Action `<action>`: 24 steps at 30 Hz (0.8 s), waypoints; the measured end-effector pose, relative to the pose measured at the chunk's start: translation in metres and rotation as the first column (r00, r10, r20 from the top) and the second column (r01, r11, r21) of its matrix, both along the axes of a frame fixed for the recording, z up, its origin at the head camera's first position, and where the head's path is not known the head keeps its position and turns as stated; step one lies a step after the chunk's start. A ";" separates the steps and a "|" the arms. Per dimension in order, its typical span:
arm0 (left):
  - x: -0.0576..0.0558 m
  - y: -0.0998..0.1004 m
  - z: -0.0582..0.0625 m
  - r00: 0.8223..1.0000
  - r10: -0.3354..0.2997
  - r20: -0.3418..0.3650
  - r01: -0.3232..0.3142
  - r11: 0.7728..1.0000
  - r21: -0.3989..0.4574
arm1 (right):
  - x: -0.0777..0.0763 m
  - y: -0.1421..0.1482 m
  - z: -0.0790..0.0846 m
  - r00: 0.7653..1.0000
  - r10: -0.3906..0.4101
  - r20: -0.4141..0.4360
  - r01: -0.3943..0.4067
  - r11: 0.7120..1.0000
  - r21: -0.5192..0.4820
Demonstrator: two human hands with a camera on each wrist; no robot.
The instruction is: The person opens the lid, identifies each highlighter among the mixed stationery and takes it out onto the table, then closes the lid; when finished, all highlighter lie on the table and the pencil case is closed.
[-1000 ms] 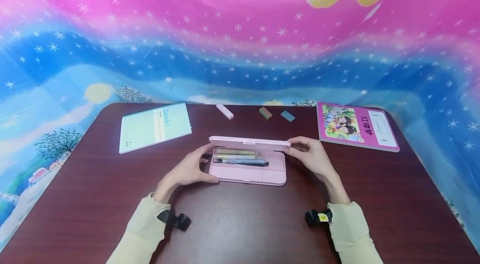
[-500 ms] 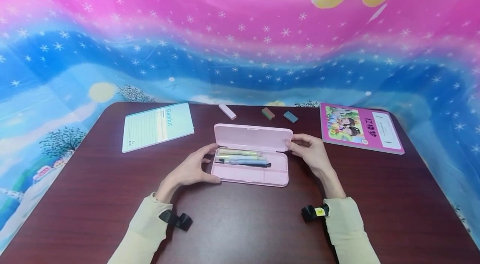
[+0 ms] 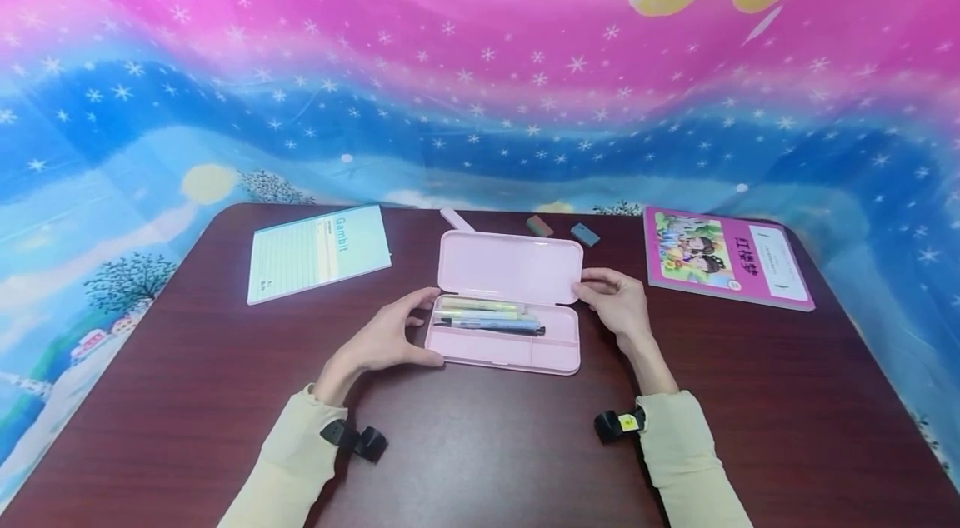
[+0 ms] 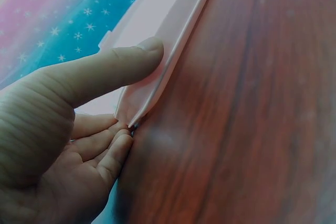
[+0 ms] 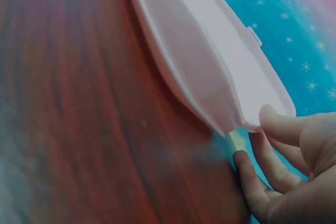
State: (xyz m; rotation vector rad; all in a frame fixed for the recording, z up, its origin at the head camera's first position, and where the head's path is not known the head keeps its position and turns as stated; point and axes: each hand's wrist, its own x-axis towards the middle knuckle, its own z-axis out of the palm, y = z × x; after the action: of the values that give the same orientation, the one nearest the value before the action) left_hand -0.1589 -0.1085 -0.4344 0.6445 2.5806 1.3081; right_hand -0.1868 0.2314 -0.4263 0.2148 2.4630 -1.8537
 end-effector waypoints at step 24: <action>0.000 -0.001 0.001 1.000 -0.005 -0.006 0.005 1.000 0.009 | 0.002 -0.007 0.007 0.997 -0.039 0.062 0.030 0.990 0.141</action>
State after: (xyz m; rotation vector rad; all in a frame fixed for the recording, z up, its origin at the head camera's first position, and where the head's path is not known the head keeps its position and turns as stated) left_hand -0.1589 -0.1093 -0.4333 0.6563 2.5774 1.3188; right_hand -0.1847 0.2245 -0.4197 0.3202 2.5622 -1.6583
